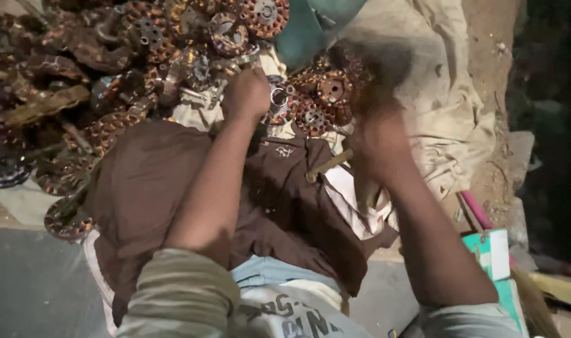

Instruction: The person sits on the ground among piles of scrap electric motor stators and hammers copper windings with a mallet to break them apart, using a metal cylinder to press and separate components, working one stator at a time on their lap and setting processed pieces aside.

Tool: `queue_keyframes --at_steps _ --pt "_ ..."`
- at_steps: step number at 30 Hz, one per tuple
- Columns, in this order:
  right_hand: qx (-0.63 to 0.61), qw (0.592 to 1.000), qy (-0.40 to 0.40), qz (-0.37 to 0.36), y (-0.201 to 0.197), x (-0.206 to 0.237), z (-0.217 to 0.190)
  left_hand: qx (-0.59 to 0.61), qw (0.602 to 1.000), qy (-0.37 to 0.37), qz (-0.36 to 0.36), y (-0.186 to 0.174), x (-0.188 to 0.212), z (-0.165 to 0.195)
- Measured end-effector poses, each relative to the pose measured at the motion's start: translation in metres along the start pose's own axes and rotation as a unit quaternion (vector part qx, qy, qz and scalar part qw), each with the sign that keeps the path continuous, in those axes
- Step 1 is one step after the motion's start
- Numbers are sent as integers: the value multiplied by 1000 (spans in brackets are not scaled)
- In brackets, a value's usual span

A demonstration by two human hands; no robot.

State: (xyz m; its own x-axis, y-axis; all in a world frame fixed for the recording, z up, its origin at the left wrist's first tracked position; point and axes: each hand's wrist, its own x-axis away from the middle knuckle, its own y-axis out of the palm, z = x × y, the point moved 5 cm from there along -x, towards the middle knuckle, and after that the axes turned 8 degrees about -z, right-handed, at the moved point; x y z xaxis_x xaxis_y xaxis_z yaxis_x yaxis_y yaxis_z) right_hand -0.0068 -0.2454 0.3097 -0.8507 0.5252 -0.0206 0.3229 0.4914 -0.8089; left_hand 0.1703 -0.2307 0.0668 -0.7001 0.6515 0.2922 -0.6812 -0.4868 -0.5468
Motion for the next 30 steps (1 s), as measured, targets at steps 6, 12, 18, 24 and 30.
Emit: queue_keyframes --at_steps 6,12,18,24,30 --pt "-266 959 95 -9 -18 -1 54 -19 1000 4 -15 -1 1 8" --pt "-393 875 -214 183 -115 40 -9 -22 1000 -20 -7 -7 5 15" --pt "-132 987 54 -69 22 -3 30 -14 999 -42 -20 -13 13 17" --pt "-336 937 64 73 -73 18 42 -42 999 -1 5 -14 9 23" --pt "-411 875 -190 169 -91 35 -16 -4 1000 -10 21 -12 8 16"
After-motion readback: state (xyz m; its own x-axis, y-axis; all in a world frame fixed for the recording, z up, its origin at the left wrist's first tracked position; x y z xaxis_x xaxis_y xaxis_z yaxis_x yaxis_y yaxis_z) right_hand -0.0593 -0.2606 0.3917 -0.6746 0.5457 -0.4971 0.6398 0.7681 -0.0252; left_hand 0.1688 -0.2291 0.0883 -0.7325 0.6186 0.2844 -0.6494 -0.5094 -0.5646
